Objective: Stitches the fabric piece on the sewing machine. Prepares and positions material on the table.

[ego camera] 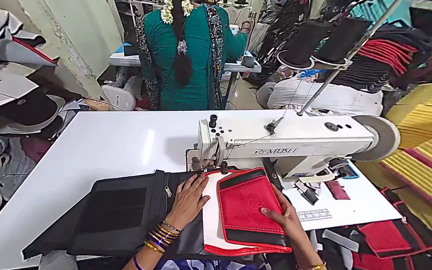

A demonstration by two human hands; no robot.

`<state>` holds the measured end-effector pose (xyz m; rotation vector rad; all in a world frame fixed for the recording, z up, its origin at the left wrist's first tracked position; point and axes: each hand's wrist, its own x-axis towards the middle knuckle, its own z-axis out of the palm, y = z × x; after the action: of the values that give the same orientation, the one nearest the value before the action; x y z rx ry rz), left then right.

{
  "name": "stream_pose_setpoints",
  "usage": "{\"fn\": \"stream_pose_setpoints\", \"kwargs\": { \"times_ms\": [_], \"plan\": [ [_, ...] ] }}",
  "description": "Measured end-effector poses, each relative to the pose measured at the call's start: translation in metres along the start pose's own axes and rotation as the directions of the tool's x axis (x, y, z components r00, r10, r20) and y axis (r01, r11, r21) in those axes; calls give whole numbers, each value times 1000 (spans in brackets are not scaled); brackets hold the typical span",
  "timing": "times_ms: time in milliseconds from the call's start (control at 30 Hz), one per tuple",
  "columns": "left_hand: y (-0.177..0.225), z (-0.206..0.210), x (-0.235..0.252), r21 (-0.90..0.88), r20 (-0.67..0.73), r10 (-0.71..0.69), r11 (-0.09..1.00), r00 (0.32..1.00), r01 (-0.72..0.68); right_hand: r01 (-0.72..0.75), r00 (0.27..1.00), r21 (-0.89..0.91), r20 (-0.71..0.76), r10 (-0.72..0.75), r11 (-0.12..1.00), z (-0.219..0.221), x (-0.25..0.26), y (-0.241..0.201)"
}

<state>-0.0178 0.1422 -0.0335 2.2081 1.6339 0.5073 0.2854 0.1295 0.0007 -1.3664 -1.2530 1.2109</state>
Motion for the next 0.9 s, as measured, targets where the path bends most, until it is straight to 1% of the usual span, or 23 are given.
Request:
{"fn": "stream_pose_setpoints", "kwargs": {
  "times_ms": [133,267,400,467,600,633,667,733,767,800,833,867,900],
  "plan": [
    [-1,0,3,-8,-25,4,1000,1000,-4,7,1000,-44,-2,-7,999,-1,3,1],
    [1,-2,9,4,-20,-10,1000,1000,10,3,1000,-64,16,-2,998,-2,13,-2],
    [4,-3,15,21,1,-51,998,999,51,-3,999,-89,44,7,996,-2,25,-7],
    [7,-6,18,35,40,-80,996,996,79,-5,999,-113,52,11,994,-2,29,-10],
    [18,-10,19,69,161,-147,988,976,138,4,998,-224,60,9,975,-2,34,-13],
    [25,-5,14,55,154,-144,989,978,137,7,998,-270,68,12,963,-3,35,-13],
    [35,3,7,26,119,-132,991,984,129,20,996,-334,91,11,942,-5,38,-15],
    [51,19,-4,3,67,-129,992,989,129,78,988,-491,156,0,868,-14,42,-21],
    [54,26,-8,13,39,-127,992,991,127,123,987,-570,154,-41,812,-23,41,-25],
    [55,29,-8,18,39,-128,992,991,127,173,985,-652,112,-132,738,-34,41,-29],
    [55,29,-6,25,47,-128,992,991,127,189,969,-753,38,-245,631,-46,43,-34],
    [56,27,-5,33,62,-134,991,989,132,151,937,-841,-46,-347,520,-54,46,-39],
    [55,27,-4,41,51,-131,991,990,129,67,909,-897,-125,-397,437,-58,51,-41]
  ]
}}
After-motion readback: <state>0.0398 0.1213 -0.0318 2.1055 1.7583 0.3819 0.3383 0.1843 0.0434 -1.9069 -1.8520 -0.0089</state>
